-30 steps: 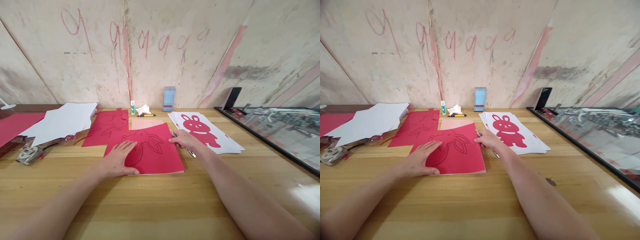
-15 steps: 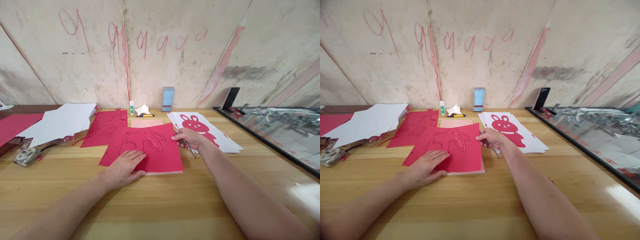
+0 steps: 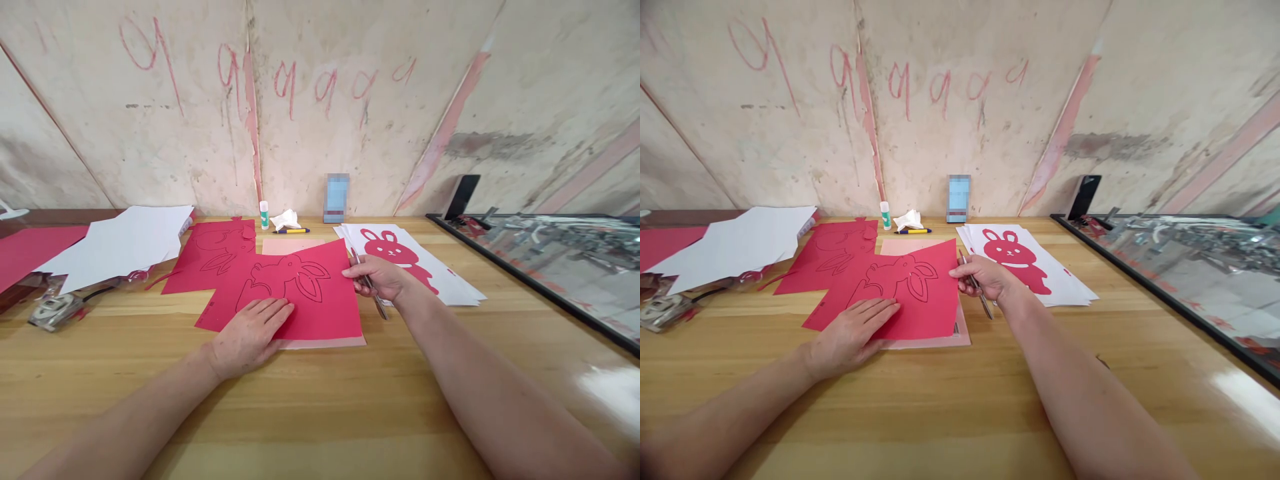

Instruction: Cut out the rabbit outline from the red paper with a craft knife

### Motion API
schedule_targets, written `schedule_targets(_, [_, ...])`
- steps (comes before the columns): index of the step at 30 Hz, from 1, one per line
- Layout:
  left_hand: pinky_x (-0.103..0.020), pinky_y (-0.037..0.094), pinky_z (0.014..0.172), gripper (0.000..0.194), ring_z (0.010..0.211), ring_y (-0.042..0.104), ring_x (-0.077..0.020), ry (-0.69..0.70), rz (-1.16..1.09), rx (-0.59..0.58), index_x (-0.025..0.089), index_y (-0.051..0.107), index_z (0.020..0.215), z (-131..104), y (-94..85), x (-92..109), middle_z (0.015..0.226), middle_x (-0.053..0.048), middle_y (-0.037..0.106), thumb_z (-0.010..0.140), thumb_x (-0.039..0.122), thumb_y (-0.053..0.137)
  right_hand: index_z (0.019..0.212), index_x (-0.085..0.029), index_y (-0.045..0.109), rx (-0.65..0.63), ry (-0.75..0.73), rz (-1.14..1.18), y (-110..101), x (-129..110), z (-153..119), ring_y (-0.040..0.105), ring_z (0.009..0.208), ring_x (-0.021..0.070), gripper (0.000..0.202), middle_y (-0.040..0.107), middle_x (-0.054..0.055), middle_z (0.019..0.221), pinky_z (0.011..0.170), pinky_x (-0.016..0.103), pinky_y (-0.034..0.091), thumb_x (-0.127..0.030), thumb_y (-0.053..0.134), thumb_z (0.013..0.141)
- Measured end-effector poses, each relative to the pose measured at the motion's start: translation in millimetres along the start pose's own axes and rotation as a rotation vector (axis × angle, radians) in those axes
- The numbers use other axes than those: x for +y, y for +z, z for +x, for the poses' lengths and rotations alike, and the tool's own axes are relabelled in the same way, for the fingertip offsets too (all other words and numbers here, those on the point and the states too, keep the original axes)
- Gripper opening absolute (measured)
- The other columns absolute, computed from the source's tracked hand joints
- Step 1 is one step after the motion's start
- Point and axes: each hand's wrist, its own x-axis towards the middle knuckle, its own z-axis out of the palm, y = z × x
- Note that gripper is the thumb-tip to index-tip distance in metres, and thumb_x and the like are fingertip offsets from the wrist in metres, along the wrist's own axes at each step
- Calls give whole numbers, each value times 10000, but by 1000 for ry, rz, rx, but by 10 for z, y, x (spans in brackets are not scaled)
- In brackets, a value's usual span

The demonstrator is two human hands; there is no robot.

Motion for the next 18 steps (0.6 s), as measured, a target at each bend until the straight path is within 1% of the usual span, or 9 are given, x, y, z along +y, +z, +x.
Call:
schedule_targets(2, [-436,437,978,440,1184,512,-262,40,31,21,118,449,1310,-15,27,-41,1308,-134,534,876,142,384,598,-193,442,0,-4,-38,-8,-3,-6,402,323,56,248,535,-19,388,325,155,217,-241,684,572])
schedule_targets(3, [-430,439,977,458,1179,517,-254,56,42,28,128,464,1300,-21,39,-60,1299,-123,544,852,97,373,599,-195,435,-6,-8,-70,-19,-6,-8,402,331,57,255,531,-22,394,331,158,220,-243,685,583])
schedule_targets(5, [-415,443,974,477,1174,522,-243,82,58,30,147,481,1287,-28,56,-90,1284,-105,559,829,67,373,602,-195,424,3,-13,-140,-51,-13,-6,412,358,59,266,528,-23,418,344,161,222,-253,683,620])
schedule_targets(6, [-412,446,968,475,1174,521,-244,95,67,24,152,486,1283,-30,61,-99,1280,-100,564,828,67,380,610,-194,426,35,-15,-170,-67,-16,-1,424,379,61,265,527,-23,436,354,163,227,-262,679,648])
schedule_targets(7, [-415,448,961,468,1175,519,-249,111,79,13,154,491,1278,-30,62,-103,1277,-98,566,830,71,387,625,-193,433,86,-19,-189,-81,-18,6,435,399,64,255,524,-25,455,364,166,230,-274,669,680])
schedule_targets(10, [-443,446,943,440,1180,509,-275,167,119,-25,155,500,1267,-30,51,-97,1284,-102,561,842,87,405,675,-193,454,299,-48,-214,-97,-11,35,423,424,63,234,494,-36,514,379,184,220,-339,605,780])
schedule_targets(13, [-453,420,957,405,1191,494,-283,199,150,-68,173,503,1266,-24,30,-91,1310,-97,541,869,128,433,692,-204,426,462,-99,-288,-84,7,58,387,438,62,291,499,-30,584,401,204,237,-435,529,837])
schedule_targets(16, [-451,395,973,343,1192,489,-281,189,127,-82,188,533,1240,-14,23,-125,1307,-97,544,906,237,474,701,-213,400,563,-137,-504,-75,26,67,458,522,101,346,563,12,647,473,231,313,-507,404,884])
schedule_targets(18, [-463,370,993,330,1185,492,-282,160,73,-69,192,570,1203,-13,33,-177,1275,-95,569,905,319,505,727,-214,406,619,-142,-685,-69,34,71,516,604,142,368,596,42,681,536,257,346,-514,302,913])
